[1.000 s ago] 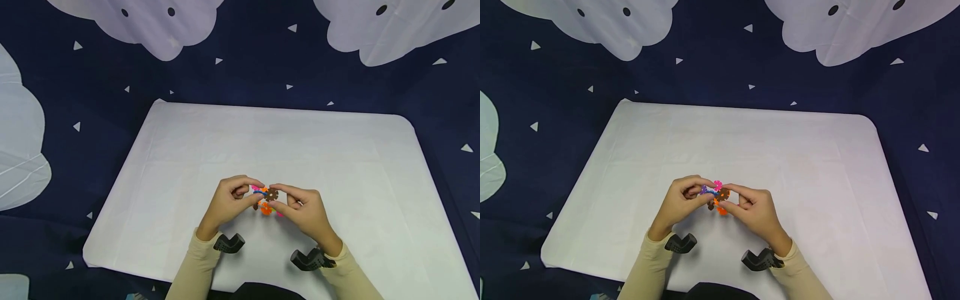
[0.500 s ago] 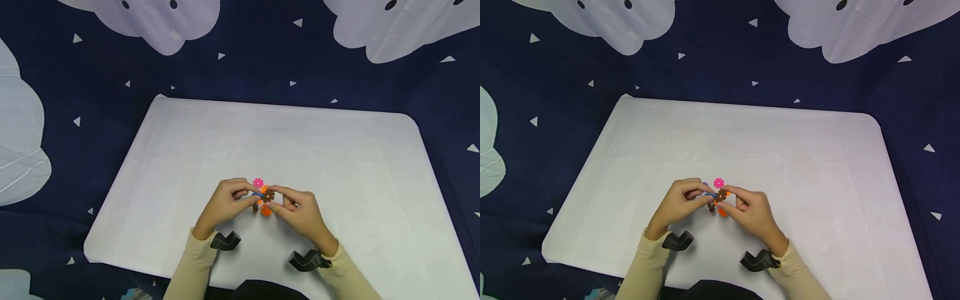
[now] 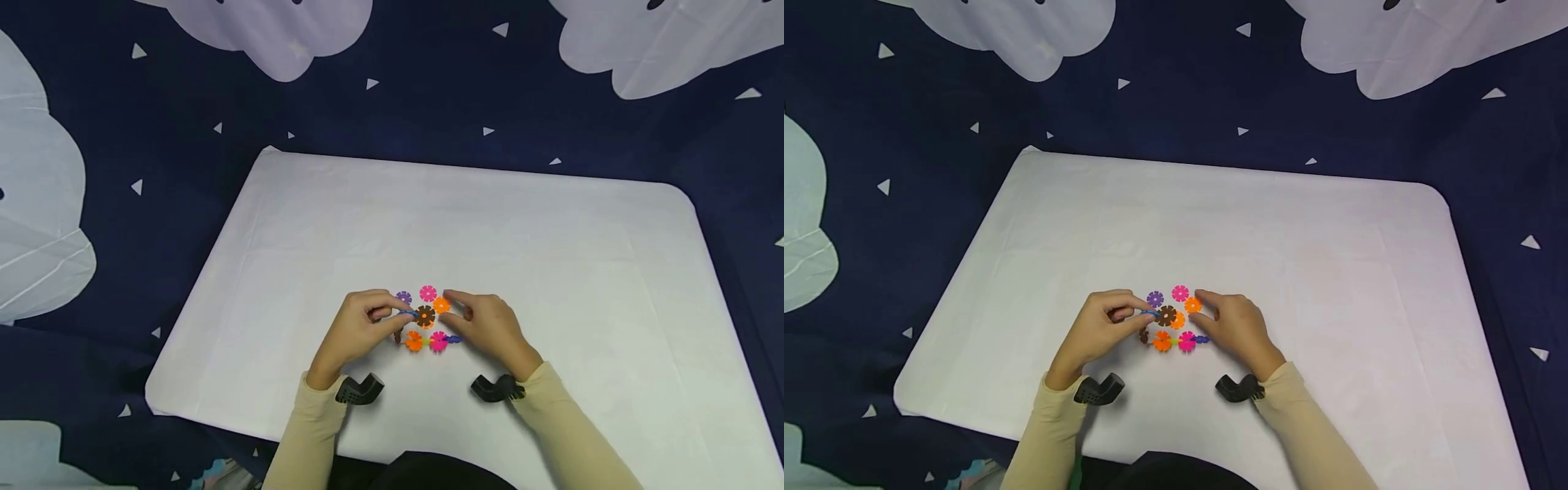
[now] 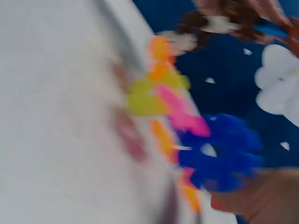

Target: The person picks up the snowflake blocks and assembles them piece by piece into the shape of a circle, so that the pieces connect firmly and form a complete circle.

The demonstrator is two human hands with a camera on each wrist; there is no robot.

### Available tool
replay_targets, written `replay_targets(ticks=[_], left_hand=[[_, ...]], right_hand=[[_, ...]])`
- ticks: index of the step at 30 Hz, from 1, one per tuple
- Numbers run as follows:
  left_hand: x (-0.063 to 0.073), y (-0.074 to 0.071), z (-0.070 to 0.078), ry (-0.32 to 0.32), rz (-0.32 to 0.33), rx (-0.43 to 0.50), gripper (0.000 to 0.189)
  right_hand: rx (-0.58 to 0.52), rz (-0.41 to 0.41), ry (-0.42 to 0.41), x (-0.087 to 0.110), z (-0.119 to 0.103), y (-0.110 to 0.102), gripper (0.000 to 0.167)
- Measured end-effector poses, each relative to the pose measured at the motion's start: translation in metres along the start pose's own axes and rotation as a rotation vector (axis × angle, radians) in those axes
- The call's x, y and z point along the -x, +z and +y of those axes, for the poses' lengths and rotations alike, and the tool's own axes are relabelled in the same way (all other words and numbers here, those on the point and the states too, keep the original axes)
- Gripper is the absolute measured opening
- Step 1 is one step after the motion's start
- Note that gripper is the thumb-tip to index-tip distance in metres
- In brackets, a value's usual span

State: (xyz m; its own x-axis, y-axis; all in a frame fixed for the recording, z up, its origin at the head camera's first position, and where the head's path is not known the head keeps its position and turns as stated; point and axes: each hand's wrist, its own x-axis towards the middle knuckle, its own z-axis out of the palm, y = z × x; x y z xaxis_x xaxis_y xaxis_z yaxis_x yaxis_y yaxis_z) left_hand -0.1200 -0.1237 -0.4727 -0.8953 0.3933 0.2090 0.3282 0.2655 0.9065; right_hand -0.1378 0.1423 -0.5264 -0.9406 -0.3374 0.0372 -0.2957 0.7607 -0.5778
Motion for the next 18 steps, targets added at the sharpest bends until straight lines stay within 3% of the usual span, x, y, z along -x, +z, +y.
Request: replay_targets(ticks=[4,7,13,18], left_hand=[[-0.001,0.001,-0.001,0.023,0.016,-0.030,0.006],[-0.004,0.004,0.001,0.030,0.020,-0.035,0.005],[-0.009,0.007,0.003,0.035,0.002,-0.031,0.005],[-0.014,0.008,0.004,0.074,0.004,-0.028,0.005]], right_hand=[[0.093,0.026,-0.014,-0.002,-0.003,0.011,0.045],[0.057,0.062,-0.014,-0.003,-0.004,0.013,0.036],[-0.095,0.081,0.019,0.001,-0.001,0.014,0.018],[-0.299,0.191,-0.004,0.018,-0.005,-0.005,0.011]])
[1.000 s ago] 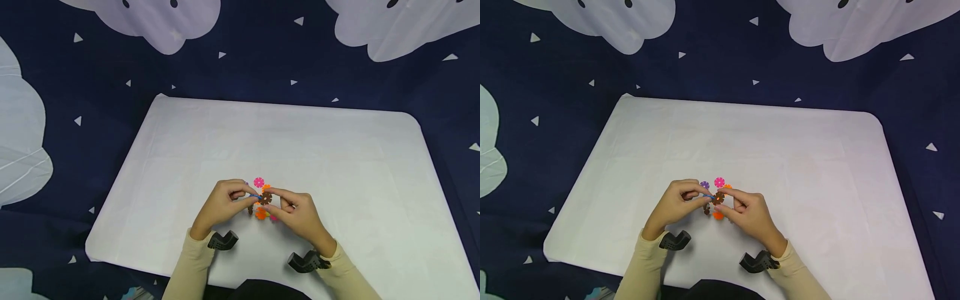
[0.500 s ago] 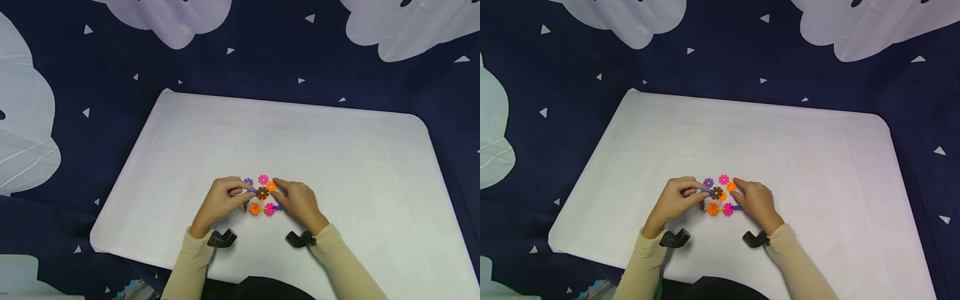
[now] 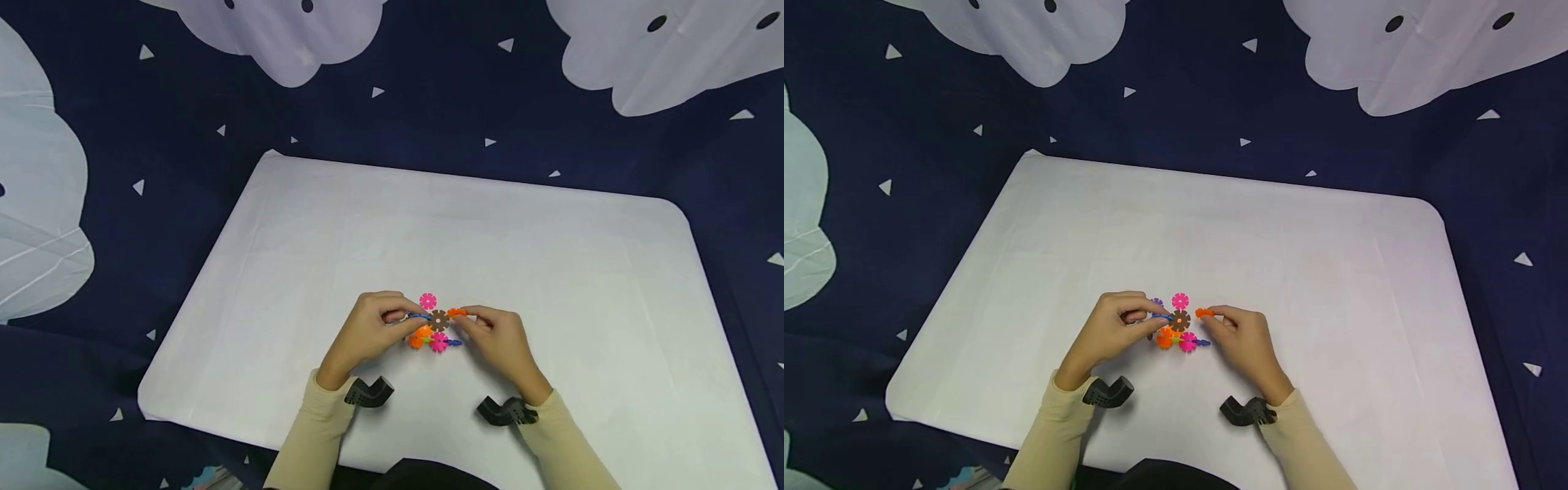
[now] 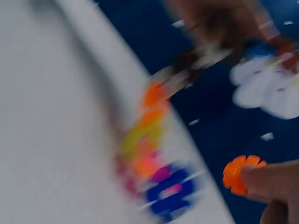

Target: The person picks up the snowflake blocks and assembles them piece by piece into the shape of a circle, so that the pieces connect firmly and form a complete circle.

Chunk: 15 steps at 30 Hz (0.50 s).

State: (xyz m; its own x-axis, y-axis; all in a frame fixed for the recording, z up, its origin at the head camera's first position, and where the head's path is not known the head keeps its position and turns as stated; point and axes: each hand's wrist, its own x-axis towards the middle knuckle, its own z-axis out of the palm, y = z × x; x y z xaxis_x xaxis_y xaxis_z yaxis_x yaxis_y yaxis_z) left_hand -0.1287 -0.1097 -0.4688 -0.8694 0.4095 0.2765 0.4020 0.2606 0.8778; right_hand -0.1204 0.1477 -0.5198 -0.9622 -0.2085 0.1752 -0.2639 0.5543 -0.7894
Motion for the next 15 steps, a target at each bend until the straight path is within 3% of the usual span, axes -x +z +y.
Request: replay_targets(ticks=[3,7,15], left_hand=[[-0.002,0.002,0.002,0.013,0.004,-0.004,0.005],[-0.004,0.005,0.004,0.016,0.012,0.002,0.006],[-0.009,0.013,0.010,0.020,0.008,0.005,0.004]], right_hand=[[-0.102,0.064,-0.096,0.009,-0.015,-0.017,0.013],[-0.106,0.090,-0.232,0.014,-0.031,-0.029,0.017],[-0.066,0.136,-0.262,0.020,-0.035,-0.032,0.019]])
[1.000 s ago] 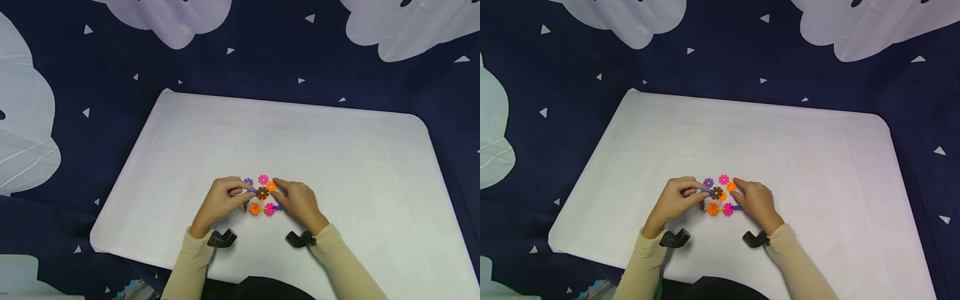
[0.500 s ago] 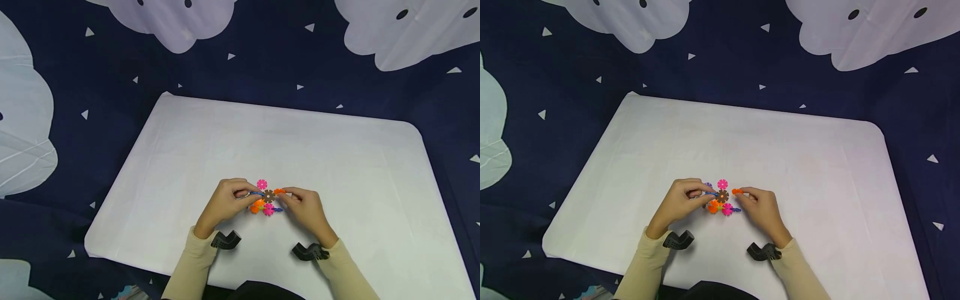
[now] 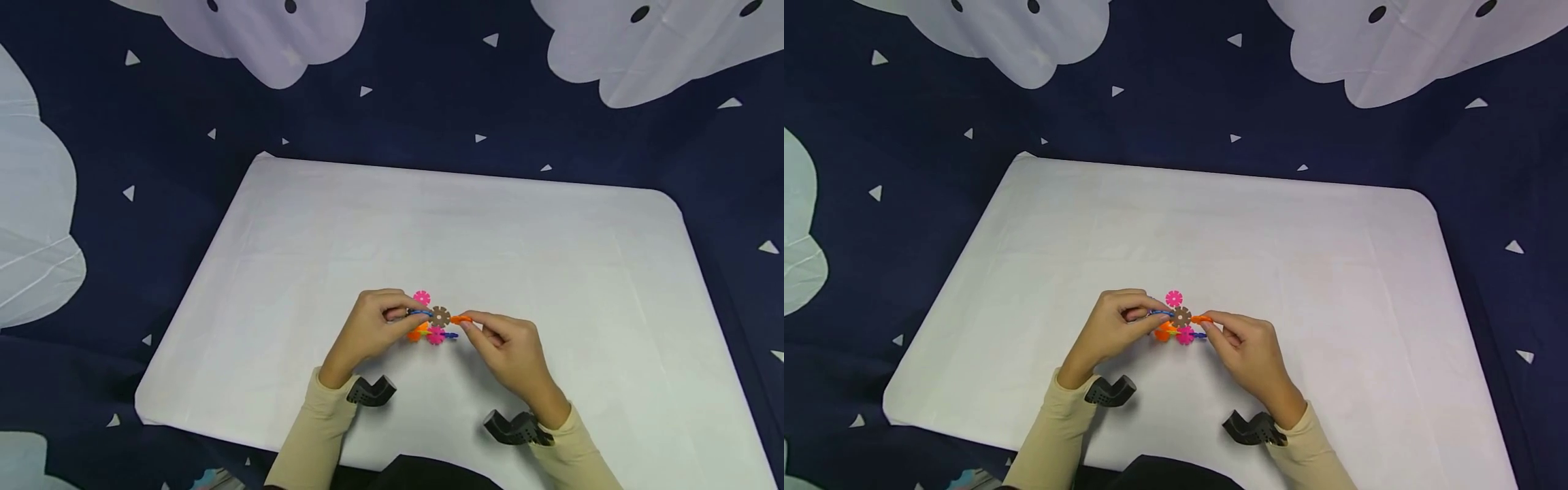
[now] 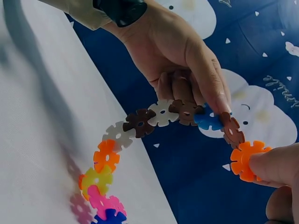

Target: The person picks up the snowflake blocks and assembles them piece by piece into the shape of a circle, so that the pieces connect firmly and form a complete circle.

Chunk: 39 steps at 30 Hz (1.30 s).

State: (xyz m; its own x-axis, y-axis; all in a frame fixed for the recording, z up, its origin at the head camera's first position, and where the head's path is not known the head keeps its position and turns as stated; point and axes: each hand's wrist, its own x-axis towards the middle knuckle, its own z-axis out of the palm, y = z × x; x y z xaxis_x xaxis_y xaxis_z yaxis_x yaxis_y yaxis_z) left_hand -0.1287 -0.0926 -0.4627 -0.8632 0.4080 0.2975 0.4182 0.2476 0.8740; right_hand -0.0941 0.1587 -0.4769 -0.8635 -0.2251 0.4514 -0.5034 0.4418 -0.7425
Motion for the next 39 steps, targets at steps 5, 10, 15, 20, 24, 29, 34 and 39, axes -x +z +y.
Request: replay_targets(ticks=[5,10,15,20,24,29,34,39], left_hand=[[-0.002,0.003,0.006,-0.002,0.003,-0.022,0.004],[-0.004,0.006,0.012,0.008,0.006,-0.041,0.004],[-0.006,0.008,0.013,0.025,-0.001,-0.061,0.005],[-0.006,0.008,0.011,0.046,-0.012,-0.090,0.005],[-0.006,0.008,0.011,0.052,-0.032,-0.089,0.005],[-0.005,0.010,0.010,0.067,-0.045,-0.067,0.005],[-0.006,0.015,0.010,0.074,-0.029,-0.040,0.004],[-0.006,0.016,0.010,0.076,-0.022,-0.063,0.005]], right_hand=[[0.035,0.022,-0.044,0.001,0.000,-0.002,0.018],[0.079,0.029,-0.073,0.001,0.000,-0.006,0.016],[0.150,0.029,-0.123,0.000,0.000,-0.009,0.018],[0.193,0.037,-0.159,-0.001,-0.002,-0.010,0.020],[0.207,0.021,-0.146,0.000,-0.004,-0.012,0.018],[0.244,0.007,-0.195,-0.001,-0.006,-0.013,0.022],[0.230,0.014,-0.214,-0.003,-0.005,-0.012,0.025],[0.181,0.013,-0.197,-0.002,-0.005,-0.009,0.026]])
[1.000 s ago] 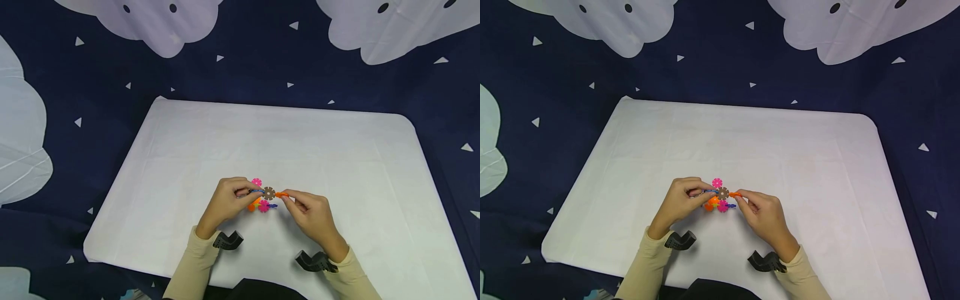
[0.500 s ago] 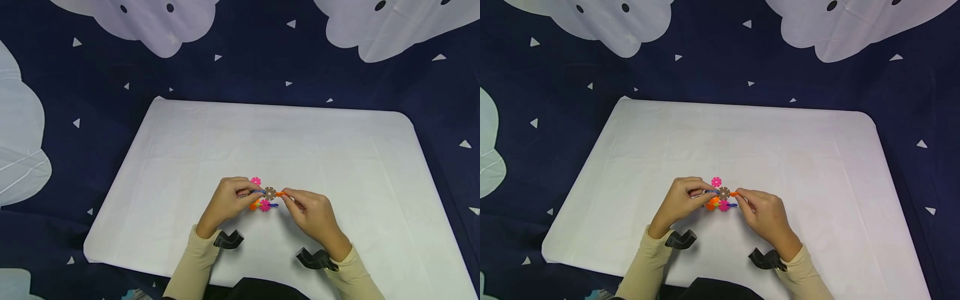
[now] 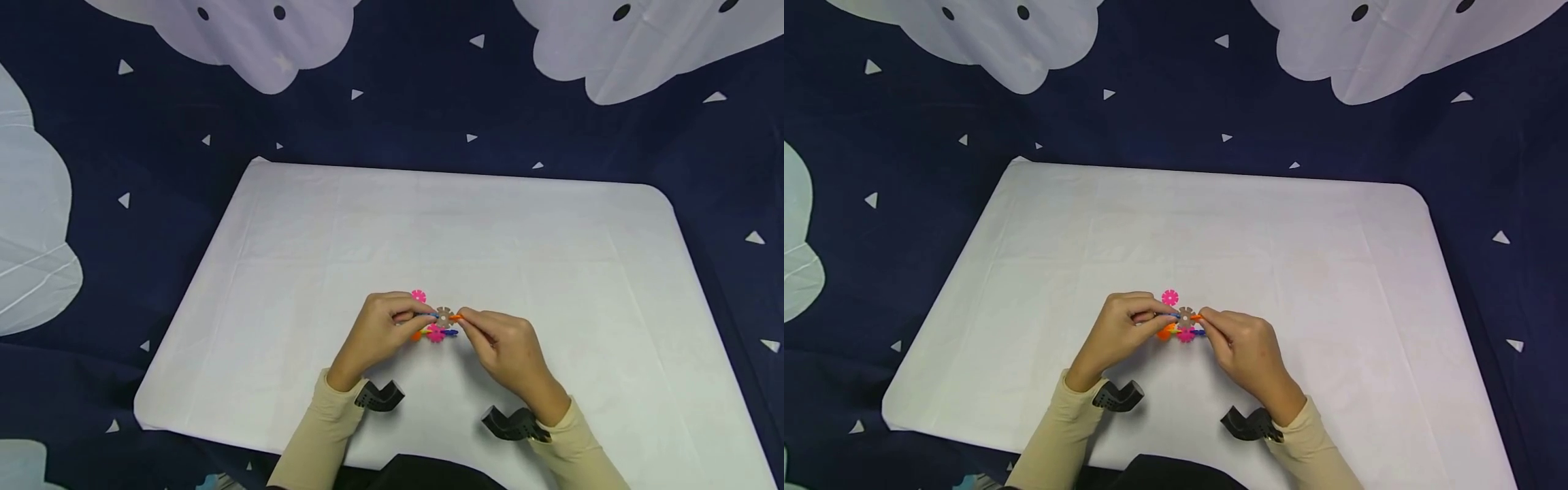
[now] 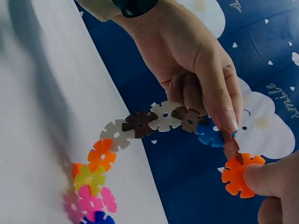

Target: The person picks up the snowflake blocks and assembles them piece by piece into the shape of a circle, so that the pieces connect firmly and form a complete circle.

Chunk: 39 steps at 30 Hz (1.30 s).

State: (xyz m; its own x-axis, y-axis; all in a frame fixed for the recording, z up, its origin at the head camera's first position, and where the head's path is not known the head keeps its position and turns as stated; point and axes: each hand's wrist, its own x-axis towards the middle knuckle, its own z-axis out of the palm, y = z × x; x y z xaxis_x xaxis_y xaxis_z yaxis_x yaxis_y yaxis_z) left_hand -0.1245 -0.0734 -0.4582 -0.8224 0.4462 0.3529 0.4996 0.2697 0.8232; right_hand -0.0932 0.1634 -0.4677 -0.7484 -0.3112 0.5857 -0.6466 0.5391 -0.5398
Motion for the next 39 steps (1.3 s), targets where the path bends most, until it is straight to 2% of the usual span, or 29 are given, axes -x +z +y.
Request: replay_targets(ticks=[5,8,12,15,18,21,24,26,31,36,39], left_hand=[[0.001,-0.002,-0.001,-0.011,-0.006,-0.002,0.005],[0.003,-0.003,-0.003,-0.041,0.010,0.031,0.006],[0.009,-0.008,-0.011,-0.129,0.068,0.131,0.006],[0.016,-0.012,-0.019,-0.209,0.097,0.231,0.004],[0.024,-0.016,-0.028,-0.273,0.103,0.300,0.005],[0.031,-0.021,-0.036,-0.304,0.111,0.313,0.007],[0.037,-0.026,-0.041,-0.309,0.117,0.311,0.008],[0.039,-0.029,-0.042,-0.314,0.107,0.305,0.008],[0.041,-0.035,-0.044,-0.307,0.048,0.268,0.006],[0.041,-0.034,-0.047,-0.243,0.014,0.213,0.007],[0.040,-0.033,-0.049,-0.221,-0.013,0.196,0.007]], right_hand=[[-0.043,-0.005,0.028,0.000,0.000,0.002,0.024],[-0.092,-0.018,0.078,-0.001,0.002,0.001,0.025],[-0.172,0.000,0.174,-0.003,0.010,0.000,0.029],[-0.207,-0.014,0.249,-0.007,0.022,0.003,0.026],[-0.193,-0.108,0.331,-0.009,0.038,0.016,0.020],[-0.127,-0.255,0.373,-0.012,0.052,0.034,0.022],[-0.041,-0.395,0.365,-0.016,0.061,0.052,0.034],[-0.004,-0.454,0.357,-0.019,0.066,0.062,0.043],[0.038,-0.493,0.344,-0.027,0.074,0.076,0.048],[0.085,-0.533,0.319,-0.031,0.075,0.083,0.043],[0.058,-0.517,0.329,-0.032,0.073,0.086,0.037]])
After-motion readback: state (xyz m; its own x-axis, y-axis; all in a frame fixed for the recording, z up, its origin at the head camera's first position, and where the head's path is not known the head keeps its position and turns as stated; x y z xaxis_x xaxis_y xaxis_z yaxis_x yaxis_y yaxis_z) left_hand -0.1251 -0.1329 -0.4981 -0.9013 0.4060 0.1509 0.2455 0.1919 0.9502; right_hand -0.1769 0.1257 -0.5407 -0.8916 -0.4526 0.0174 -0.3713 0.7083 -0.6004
